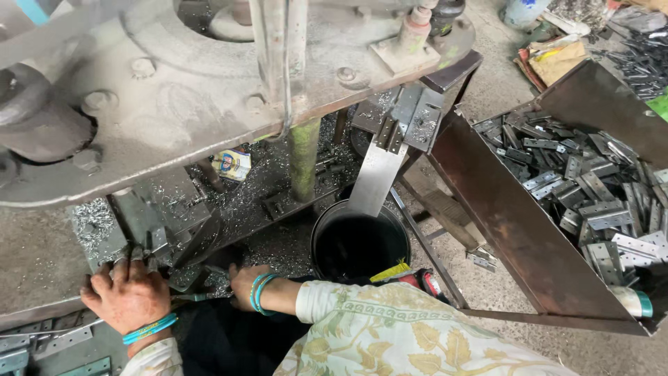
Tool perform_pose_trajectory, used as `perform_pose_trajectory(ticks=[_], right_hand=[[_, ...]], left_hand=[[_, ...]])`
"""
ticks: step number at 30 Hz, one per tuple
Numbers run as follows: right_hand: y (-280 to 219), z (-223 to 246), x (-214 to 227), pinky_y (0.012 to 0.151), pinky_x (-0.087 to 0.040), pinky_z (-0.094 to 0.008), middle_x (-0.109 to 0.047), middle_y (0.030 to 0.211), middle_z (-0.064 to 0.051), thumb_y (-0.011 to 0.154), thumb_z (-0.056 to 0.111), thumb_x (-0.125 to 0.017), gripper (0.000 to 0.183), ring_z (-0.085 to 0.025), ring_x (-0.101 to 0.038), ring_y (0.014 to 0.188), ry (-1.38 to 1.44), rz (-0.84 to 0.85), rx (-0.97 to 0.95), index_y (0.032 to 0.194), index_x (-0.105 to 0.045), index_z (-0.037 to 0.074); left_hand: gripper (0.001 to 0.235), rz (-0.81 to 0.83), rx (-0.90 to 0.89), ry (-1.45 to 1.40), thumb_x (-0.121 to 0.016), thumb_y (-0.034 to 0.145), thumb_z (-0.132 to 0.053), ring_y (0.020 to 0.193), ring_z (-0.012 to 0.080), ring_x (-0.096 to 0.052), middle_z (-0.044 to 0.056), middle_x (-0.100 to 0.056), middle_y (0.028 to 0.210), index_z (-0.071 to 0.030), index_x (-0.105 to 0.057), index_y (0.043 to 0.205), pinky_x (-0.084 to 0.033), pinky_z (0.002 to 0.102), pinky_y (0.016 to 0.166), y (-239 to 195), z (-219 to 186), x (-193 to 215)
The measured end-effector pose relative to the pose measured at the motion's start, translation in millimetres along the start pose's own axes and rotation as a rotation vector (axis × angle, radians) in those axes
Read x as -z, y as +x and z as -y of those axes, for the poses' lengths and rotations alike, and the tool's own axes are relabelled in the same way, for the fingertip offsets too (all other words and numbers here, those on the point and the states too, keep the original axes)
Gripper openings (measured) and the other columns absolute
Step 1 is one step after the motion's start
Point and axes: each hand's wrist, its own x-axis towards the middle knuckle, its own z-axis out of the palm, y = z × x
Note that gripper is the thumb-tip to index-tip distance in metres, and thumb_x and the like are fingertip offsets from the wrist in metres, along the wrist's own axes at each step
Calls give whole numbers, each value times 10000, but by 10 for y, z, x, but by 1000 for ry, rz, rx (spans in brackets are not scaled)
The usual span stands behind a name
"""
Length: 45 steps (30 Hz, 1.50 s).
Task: The person places metal brackets one by one onto a machine press to punch holes in them.
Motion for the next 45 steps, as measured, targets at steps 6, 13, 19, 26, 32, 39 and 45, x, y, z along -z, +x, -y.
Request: perform_pose_trajectory(ticks=[6,13,19,26,32,39,45], right_hand=[[87,1,182,790,-587,-524,-721,1125,-241,843,474,-723,801,-422,-716,991,70,-94,11,1447,-473,10],[558,-26,271,810,-656,-353,-737,1159,-170,885,253,-797,619,-255,-764,994,969,-638,267,1386,-543,-8],[638,-83,503,674,-649,-286,-735,1068,-89,897,105,-799,393,-135,-719,890,1367,-619,265,1243,-635,15],[637,92,692,801,-587,-417,-679,1108,-102,853,75,-787,377,-326,-694,998,239,-693,384,1189,-627,131],[787,217,427,914,-549,-445,-591,1209,-130,752,44,-773,494,-355,-587,1169,-42,-622,471,1211,-593,82],[719,225,387,976,-542,-432,-586,1255,-129,769,45,-765,544,-354,-584,1187,-80,-596,446,1288,-604,70],[440,254,447,1000,-507,-456,-567,1374,-196,800,157,-780,669,-409,-561,1235,-47,-524,393,1418,-544,58]], left_hand=[[185,-31,294,-536,-738,865,-62,941,283,-549,103,-707,1014,-20,-709,1043,-454,411,883,-30,184,154],[40,-11,721,-1628,-730,1000,45,874,79,-592,13,-705,947,14,-719,1023,-446,225,797,138,111,-188],[267,118,680,-1769,-700,972,-64,1010,96,-650,9,-732,1103,6,-714,1229,-506,237,947,295,163,-263],[469,248,415,-283,-790,772,-267,1228,377,-536,77,-648,1358,-103,-716,1205,-471,587,978,452,195,-126],[380,212,339,-361,-779,723,-254,1255,361,-525,39,-651,1355,-150,-743,1087,-471,572,951,397,71,-119],[321,286,240,-369,-757,786,-306,1280,357,-492,40,-658,1300,-169,-755,1076,-430,607,990,268,-80,-135],[333,299,193,-326,-736,827,-351,1333,358,-438,33,-647,1342,-171,-755,1107,-352,662,1038,204,-147,-59]])
